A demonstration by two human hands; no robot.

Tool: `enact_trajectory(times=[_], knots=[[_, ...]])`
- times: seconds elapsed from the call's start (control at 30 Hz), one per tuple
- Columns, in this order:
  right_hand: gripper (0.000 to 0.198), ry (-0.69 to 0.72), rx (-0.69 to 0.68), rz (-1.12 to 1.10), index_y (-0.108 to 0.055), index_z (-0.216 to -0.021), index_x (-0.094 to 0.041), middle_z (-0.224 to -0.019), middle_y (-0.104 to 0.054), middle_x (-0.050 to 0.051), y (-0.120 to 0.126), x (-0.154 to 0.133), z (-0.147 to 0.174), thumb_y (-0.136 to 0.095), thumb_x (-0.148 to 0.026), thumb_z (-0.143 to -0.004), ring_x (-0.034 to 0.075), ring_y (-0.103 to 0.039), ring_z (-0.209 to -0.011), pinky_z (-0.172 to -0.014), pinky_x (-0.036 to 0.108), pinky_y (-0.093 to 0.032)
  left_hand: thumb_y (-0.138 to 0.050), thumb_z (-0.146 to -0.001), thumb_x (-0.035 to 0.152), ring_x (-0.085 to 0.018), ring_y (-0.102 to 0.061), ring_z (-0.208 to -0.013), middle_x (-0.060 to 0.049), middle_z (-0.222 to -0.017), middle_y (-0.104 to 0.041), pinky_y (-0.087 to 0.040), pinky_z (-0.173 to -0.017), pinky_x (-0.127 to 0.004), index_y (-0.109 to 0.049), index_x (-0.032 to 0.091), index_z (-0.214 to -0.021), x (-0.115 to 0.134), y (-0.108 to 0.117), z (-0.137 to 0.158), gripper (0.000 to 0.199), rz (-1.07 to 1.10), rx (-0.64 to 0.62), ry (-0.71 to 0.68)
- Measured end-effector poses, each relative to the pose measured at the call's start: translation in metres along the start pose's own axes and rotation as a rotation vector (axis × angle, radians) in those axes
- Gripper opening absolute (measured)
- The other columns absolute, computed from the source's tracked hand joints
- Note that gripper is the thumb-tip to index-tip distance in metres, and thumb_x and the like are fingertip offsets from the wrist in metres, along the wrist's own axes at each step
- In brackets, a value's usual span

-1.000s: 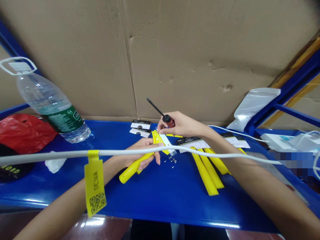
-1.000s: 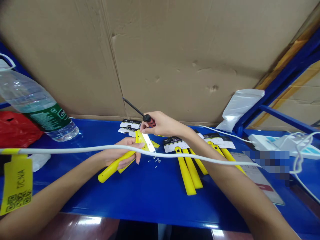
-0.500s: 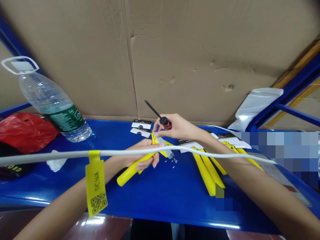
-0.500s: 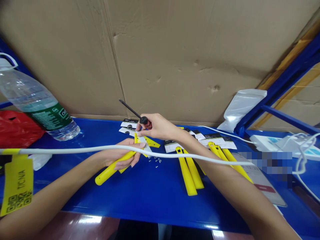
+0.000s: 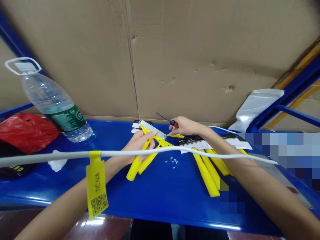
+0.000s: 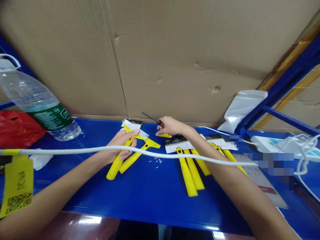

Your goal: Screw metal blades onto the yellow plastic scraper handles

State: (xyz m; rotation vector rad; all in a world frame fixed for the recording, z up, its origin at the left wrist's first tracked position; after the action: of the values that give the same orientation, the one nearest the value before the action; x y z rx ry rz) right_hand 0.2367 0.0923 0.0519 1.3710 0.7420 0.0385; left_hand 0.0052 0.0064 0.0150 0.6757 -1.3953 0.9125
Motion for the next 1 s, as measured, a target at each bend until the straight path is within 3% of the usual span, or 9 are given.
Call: enact_trajectory(times=[0.1,0.23,0.43,0.53,0.63,0.73,0.87,1.0], knots=[[0.033,-0.034,-0.079,0.051,-0.063,-0.077,-0.02,-0.087,-0.077,0.005,-0.011,0.012,-0.004,-0.096,-0.023,-0.077,0.022,-0.068,-0.078,-0.07,0.033,-0.046,-0.067,-0.109,0.067,-0.007,-0.039,-0.026,0.0,-0.033,-0.043,-0.031,-0.031,-0.016,-0.064,0.018,-0.053,-0.002,0.003,-0.001,0.075,-0.019,0.018,-0.012],[0.033,-0.028,-0.105,0.059,-0.059,-0.074,-0.022,-0.082,-0.075,0.005,-0.019,0.016,-0.006,-0.09,-0.017,-0.083,0.022,-0.066,-0.076,-0.069,0.035,-0.045,-0.066,-0.11,0.067,-0.008,-0.039,-0.026,0.0,-0.033,-0.042,-0.032,-0.032,-0.017,-0.064,0.019,-0.054,-0.003,0.001,-0.001,0.073,-0.022,-0.002,0.017],[0.037,0.035,-0.017,0.022,-0.055,-0.071,-0.023,-0.072,-0.067,0.001,-0.014,0.008,-0.005,-0.089,-0.016,-0.082,0.019,-0.057,-0.069,-0.067,0.033,-0.039,-0.073,-0.104,0.069,-0.009,-0.04,-0.027,0.0,-0.035,-0.046,-0.032,-0.031,-0.018,-0.066,0.019,-0.059,-0.007,0.0,-0.003,0.067,0.008,-0.014,0.063],[0.035,0.062,0.119,-0.021,-0.052,-0.073,-0.023,-0.074,-0.066,0.001,-0.005,-0.001,-0.004,-0.083,-0.02,-0.089,0.018,-0.058,-0.07,-0.067,0.031,-0.038,-0.075,-0.102,0.07,-0.009,-0.04,-0.027,0.0,-0.036,-0.046,-0.031,-0.03,-0.018,-0.067,0.018,-0.06,-0.007,0.002,-0.003,0.067,0.01,-0.001,0.059],[0.026,0.081,0.252,-0.105,-0.05,-0.084,-0.024,-0.086,-0.074,0.005,0.006,-0.012,0.001,-0.07,-0.025,-0.099,0.019,-0.071,-0.077,-0.068,0.029,-0.045,-0.076,-0.102,0.069,-0.008,-0.039,-0.027,0.001,-0.036,-0.046,-0.029,-0.03,-0.018,-0.067,0.018,-0.061,-0.007,0.002,-0.003,0.066,0.034,0.007,0.06],[0.028,0.117,0.319,-0.331,-0.046,-0.088,-0.026,-0.087,-0.079,0.006,0.014,-0.022,0.007,-0.067,-0.034,-0.104,0.019,-0.076,-0.073,-0.061,0.027,-0.05,-0.076,-0.102,0.067,-0.008,-0.039,-0.028,0.001,-0.037,-0.048,-0.029,-0.03,-0.018,-0.068,0.018,-0.062,-0.007,0.0,-0.003,0.064,0.055,-0.005,0.068],[0.045,0.174,0.332,-0.597,-0.049,-0.084,-0.025,-0.075,-0.073,0.0,0.021,-0.035,0.015,-0.086,-0.048,-0.096,0.013,-0.059,-0.05,-0.046,0.026,-0.042,-0.077,-0.103,0.066,-0.008,-0.04,-0.029,0.0,-0.038,-0.05,-0.029,-0.031,-0.017,-0.068,0.018,-0.062,-0.007,0.0,-0.003,0.063,0.051,0.011,0.077],[0.05,0.185,0.301,-0.682,-0.061,-0.083,-0.023,-0.064,-0.063,-0.004,0.023,-0.051,0.021,-0.097,-0.057,-0.086,0.011,-0.056,-0.049,-0.041,0.024,-0.037,-0.075,-0.104,0.066,-0.008,-0.041,-0.028,0.0,-0.037,-0.05,-0.028,-0.032,-0.017,-0.066,0.018,-0.061,-0.011,0.003,-0.004,0.065,0.056,0.014,0.064]])
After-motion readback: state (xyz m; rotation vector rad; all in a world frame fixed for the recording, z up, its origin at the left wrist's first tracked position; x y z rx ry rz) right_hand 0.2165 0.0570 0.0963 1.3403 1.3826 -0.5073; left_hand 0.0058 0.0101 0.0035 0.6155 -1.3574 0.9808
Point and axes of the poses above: each hand's wrist, its own z-axis away from the middle knuckle, its own y-axis out of the back of the hand, x = y × z, the point moved 4 cm from there along -z, towards the middle knuckle
